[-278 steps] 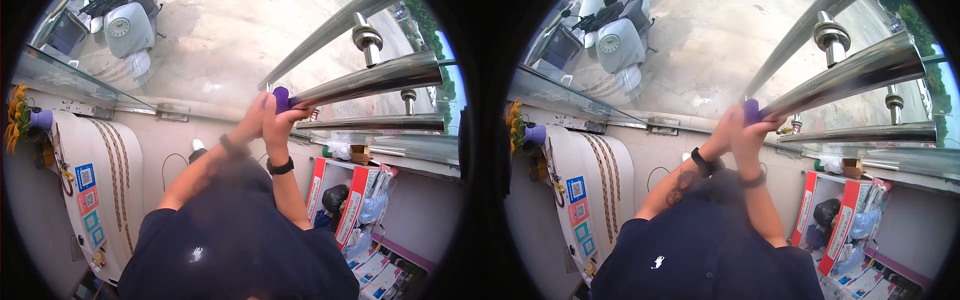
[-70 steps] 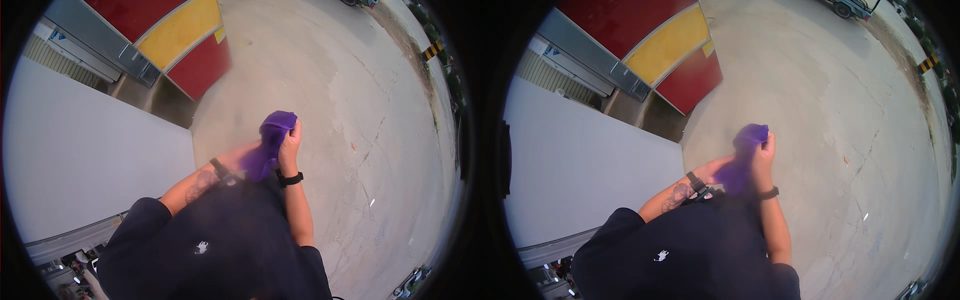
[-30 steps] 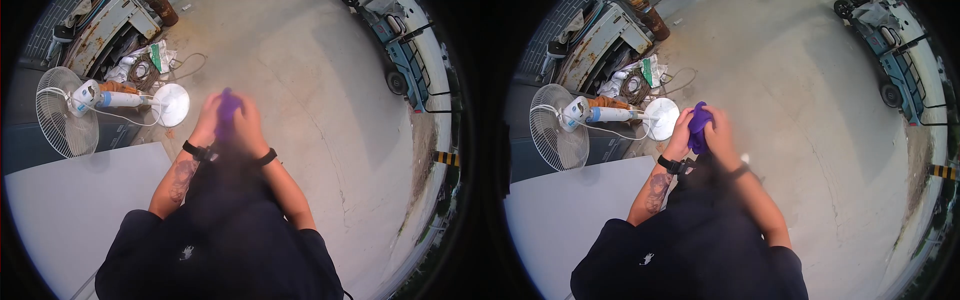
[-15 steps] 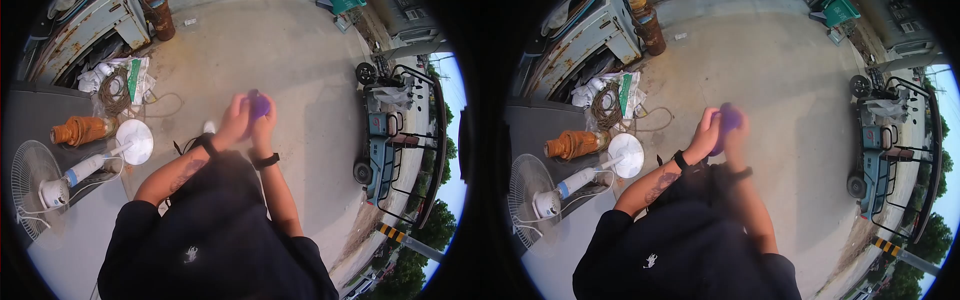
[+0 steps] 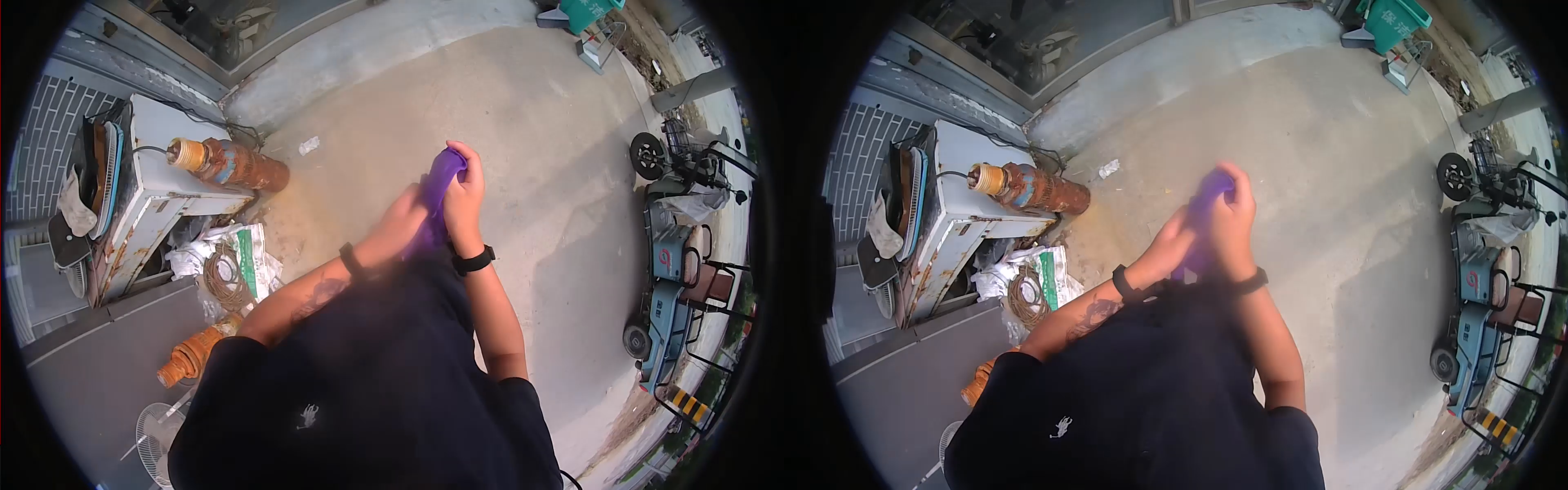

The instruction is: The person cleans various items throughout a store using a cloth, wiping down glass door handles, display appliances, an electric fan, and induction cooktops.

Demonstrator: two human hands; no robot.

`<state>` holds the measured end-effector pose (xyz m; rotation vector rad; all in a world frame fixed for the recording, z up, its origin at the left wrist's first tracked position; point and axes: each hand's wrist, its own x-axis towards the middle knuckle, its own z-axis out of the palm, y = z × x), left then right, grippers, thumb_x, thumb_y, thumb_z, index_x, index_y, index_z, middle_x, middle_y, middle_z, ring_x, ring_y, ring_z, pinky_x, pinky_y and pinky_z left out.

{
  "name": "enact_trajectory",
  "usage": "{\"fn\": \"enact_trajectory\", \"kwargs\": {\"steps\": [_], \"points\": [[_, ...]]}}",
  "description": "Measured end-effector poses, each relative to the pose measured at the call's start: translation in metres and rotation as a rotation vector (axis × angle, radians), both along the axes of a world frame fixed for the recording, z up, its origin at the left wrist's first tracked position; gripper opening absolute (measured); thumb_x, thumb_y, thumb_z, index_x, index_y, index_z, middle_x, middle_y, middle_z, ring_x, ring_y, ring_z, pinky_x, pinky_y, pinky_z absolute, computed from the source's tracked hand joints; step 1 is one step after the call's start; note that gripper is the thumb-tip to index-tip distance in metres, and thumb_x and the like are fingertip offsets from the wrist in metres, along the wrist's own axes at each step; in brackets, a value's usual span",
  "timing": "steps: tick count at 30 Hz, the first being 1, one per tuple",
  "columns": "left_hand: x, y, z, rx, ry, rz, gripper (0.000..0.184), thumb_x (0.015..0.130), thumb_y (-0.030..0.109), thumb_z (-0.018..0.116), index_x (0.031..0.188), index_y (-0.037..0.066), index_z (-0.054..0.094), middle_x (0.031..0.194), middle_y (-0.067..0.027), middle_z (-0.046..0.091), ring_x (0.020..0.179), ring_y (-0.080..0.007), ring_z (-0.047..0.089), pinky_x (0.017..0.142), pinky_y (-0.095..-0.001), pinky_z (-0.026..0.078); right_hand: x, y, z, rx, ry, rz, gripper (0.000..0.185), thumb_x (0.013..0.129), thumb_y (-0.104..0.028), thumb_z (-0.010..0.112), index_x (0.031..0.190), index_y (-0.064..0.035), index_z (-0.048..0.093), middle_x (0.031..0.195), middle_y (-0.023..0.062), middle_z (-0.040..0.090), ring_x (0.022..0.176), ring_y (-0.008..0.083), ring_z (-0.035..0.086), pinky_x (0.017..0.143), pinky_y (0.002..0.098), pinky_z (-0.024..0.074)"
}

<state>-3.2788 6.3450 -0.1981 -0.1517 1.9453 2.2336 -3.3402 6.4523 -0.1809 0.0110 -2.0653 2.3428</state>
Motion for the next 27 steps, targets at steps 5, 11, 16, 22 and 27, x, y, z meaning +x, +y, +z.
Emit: {"fn": "enact_trajectory", "kwargs": {"steps": [5, 11, 16, 22, 27], "points": [[-0.148, -0.075, 0.053, 0.306, -0.181, 0.267, 0.016, 0.098, 0.011, 0.049, 0.112, 0.005, 0.053, 0.097, -0.0015, 0.059, 0.085, -0.0079, 0.056, 0.074, -0.0219, 0.047, -0.168, -0.074, 0.041, -0.016, -0.044, 0.182, 0.026, 0.092, -0.003, 0.053, 0.118, -0.0009, 0.052, 0.103, 0.0091, 0.062, 0.094, 0.0153, 0.06, 0.079, 0.0283, 0.0501], [-0.371, -0.172, 0.04, 0.51, 0.077, 0.67, 0.009, 0.097, 0.013, 0.052, 0.104, 0.007, 0.053, 0.09, -0.0029, 0.059, 0.084, -0.0099, 0.058, 0.071, -0.0244, 0.049, -0.345, -0.146, -0.007, 0.301, -0.15, 0.518, 0.037, 0.087, -0.019, 0.064, 0.119, -0.0036, 0.052, 0.1, 0.0144, 0.066, 0.091, 0.0221, 0.064, 0.082, 0.037, 0.0503], [-0.55, -0.203, 0.025, 0.334, -0.138, 0.164, 0.013, 0.096, 0.015, 0.055, 0.105, 0.007, 0.053, 0.09, -0.0009, 0.057, 0.083, -0.008, 0.056, 0.073, -0.0239, 0.047, -0.532, -0.173, -0.042, 0.18, -0.108, 0.223, 0.02, 0.096, -0.017, 0.054, 0.11, -0.0033, 0.051, 0.102, 0.0077, 0.06, 0.09, 0.0134, 0.058, 0.075, 0.0274, 0.0508], [-0.728, -0.24, 0.046, 0.394, -0.18, -0.14, 0.031, 0.094, 0.017, 0.059, 0.122, 0.007, 0.051, 0.106, -0.0026, 0.058, 0.095, -0.0103, 0.055, 0.08, -0.0242, 0.045, -0.751, -0.201, 0.011, -0.296, -0.152, 0.109, 0.02, 0.097, -0.013, 0.053, 0.115, -0.0053, 0.048, 0.099, 0.0102, 0.061, 0.085, 0.0175, 0.06, 0.073, 0.0292, 0.0525], [-0.861, -0.31, 0.052, 0.273, -0.083, 0.058, 0.047, 0.087, 0.016, 0.069, 0.127, 0.007, 0.046, 0.113, -0.0075, 0.056, 0.104, -0.0165, 0.056, 0.083, -0.0306, 0.048, -0.894, -0.266, 0.073, -0.352, 0.121, 0.159, 0.029, 0.095, -0.007, 0.055, 0.121, -0.004, 0.046, 0.111, 0.0164, 0.063, 0.091, 0.0183, 0.061, 0.075, 0.0291, 0.0529]]}}
